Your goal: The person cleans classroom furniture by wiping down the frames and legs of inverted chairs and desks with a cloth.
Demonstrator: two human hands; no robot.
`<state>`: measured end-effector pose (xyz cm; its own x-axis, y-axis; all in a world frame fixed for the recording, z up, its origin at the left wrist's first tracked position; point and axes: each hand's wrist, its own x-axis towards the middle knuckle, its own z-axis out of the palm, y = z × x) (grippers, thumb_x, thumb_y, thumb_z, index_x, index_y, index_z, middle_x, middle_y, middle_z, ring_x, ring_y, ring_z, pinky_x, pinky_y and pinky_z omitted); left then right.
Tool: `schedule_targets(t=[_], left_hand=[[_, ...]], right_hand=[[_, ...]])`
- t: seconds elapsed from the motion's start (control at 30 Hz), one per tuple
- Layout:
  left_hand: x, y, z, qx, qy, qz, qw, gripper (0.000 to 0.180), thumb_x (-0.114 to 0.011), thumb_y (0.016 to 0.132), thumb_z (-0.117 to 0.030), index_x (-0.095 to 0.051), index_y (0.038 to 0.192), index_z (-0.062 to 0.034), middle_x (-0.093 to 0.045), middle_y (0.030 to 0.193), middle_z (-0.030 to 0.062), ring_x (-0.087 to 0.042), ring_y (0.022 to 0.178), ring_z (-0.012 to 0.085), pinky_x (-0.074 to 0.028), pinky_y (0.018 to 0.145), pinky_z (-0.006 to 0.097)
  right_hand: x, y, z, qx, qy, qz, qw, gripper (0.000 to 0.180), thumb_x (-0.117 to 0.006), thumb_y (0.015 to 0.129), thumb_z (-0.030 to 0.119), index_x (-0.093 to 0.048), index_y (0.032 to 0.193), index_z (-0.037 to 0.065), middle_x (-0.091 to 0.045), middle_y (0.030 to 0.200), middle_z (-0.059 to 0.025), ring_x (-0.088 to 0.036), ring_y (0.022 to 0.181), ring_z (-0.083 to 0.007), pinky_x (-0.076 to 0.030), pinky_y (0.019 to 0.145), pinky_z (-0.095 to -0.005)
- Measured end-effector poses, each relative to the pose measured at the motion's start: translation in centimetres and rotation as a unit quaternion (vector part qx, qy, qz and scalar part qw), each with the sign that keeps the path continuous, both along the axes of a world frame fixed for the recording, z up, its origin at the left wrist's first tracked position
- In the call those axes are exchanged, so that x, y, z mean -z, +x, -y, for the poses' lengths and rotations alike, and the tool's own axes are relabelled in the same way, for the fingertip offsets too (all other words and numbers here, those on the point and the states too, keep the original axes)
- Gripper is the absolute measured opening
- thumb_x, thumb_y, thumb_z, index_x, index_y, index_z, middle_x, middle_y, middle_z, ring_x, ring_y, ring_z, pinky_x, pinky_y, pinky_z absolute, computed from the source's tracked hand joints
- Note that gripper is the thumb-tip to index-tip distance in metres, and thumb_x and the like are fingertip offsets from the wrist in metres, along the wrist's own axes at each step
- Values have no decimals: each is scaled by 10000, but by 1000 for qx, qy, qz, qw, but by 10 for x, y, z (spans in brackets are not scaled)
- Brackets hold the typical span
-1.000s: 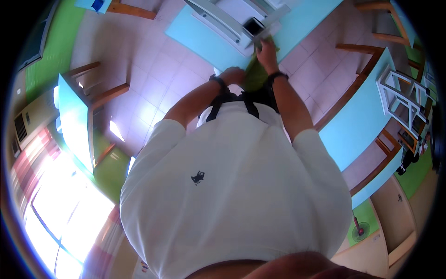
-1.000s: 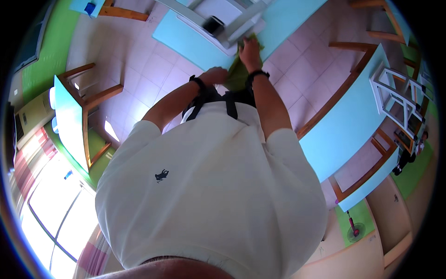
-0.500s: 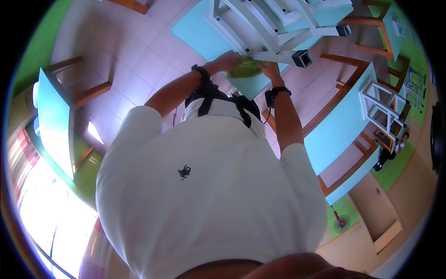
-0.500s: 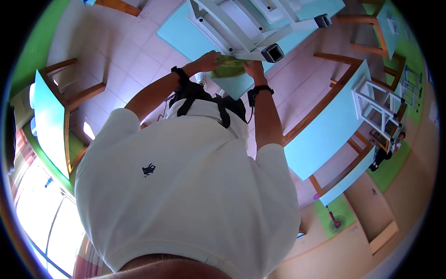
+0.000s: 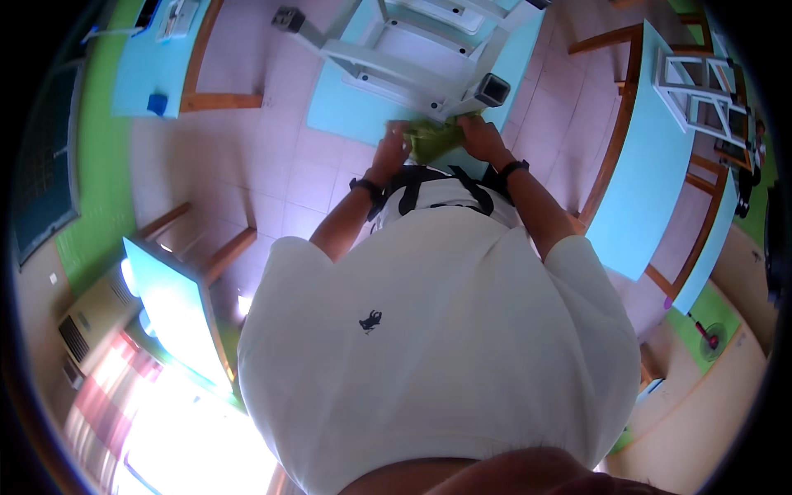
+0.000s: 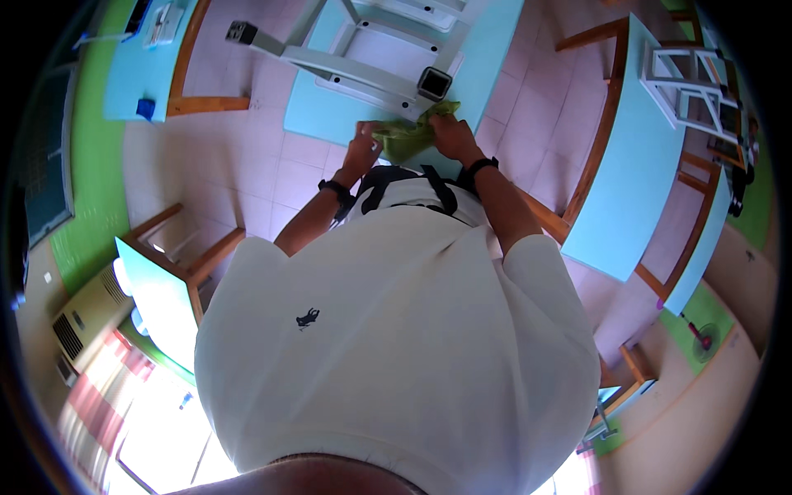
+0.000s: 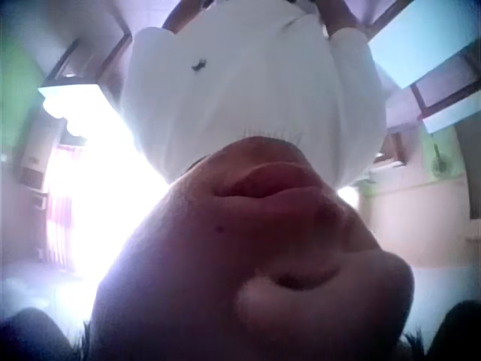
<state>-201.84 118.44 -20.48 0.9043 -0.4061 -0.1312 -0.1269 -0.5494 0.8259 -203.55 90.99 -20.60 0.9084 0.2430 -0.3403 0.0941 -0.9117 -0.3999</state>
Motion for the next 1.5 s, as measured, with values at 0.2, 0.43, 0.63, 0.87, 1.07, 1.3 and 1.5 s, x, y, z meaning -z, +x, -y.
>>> schedule_targets(t=[0.2,0.43,0.63,0.87,1.07,1.3,1.5], left_hand=[[14,4,27,271,-30,26,962,553,-628,818,-119,-448,1333,-28,-474,1343,222,-462,1251,371,-366,1064,422],[-9,22,81,299,52,-132,944,574,-618,801,-69,-442,1344,-5,-499,1296,242,-496,1210,369,-427,979,413],[13,9,38,216,-11,-10,976,464,-596,841,-77,-498,1289,-10,-561,1217,242,-551,1132,378,-448,939,422],[-4,17,90,248,18,-54,967,422,-602,847,-134,-534,1244,-9,-557,1229,234,-536,1158,372,-445,975,418],[28,17,88,269,181,-18,946,429,-616,801,-154,-571,1214,-48,-550,1195,260,-534,1127,401,-444,978,457],[60,-6,43,155,206,139,956,534,-615,769,-120,-457,1234,89,-399,1271,315,-394,1214,499,-388,1035,494],[54,-13,15,-2,187,63,980,706,-634,787,-162,-279,1327,121,-302,1285,418,-298,1235,592,-297,1087,561]], right_hand=[[9,48,26,21,-86,-25,996,398,-561,802,105,-439,1180,105,-604,1130,-168,-507,1204,-429,-502,800,-555],[45,70,40,99,68,-19,993,321,-568,811,125,-514,1122,68,-608,1102,-208,-565,1089,-412,-478,886,-492],[9,26,1,25,170,-35,985,284,-592,800,117,-542,1075,66,-601,1073,-235,-584,1028,-406,-483,852,-462],[39,-29,32,-24,283,-64,957,385,-604,781,44,-506,1153,69,-580,1073,-205,-560,1055,-369,-452,916,-436],[28,41,53,30,204,-28,978,543,-654,727,83,-481,1240,36,-566,1145,-237,-532,1116,-409,-428,973,-439],[37,49,23,-69,115,27,991,500,-627,753,118,-509,1224,-1,-479,1290,-266,-460,1222,-411,-408,1009,-453],[49,-43,-9,-263,146,-47,952,467,-643,725,149,-574,1176,51,-447,1385,-140,-300,1363,-411,-292,1131,-459]])
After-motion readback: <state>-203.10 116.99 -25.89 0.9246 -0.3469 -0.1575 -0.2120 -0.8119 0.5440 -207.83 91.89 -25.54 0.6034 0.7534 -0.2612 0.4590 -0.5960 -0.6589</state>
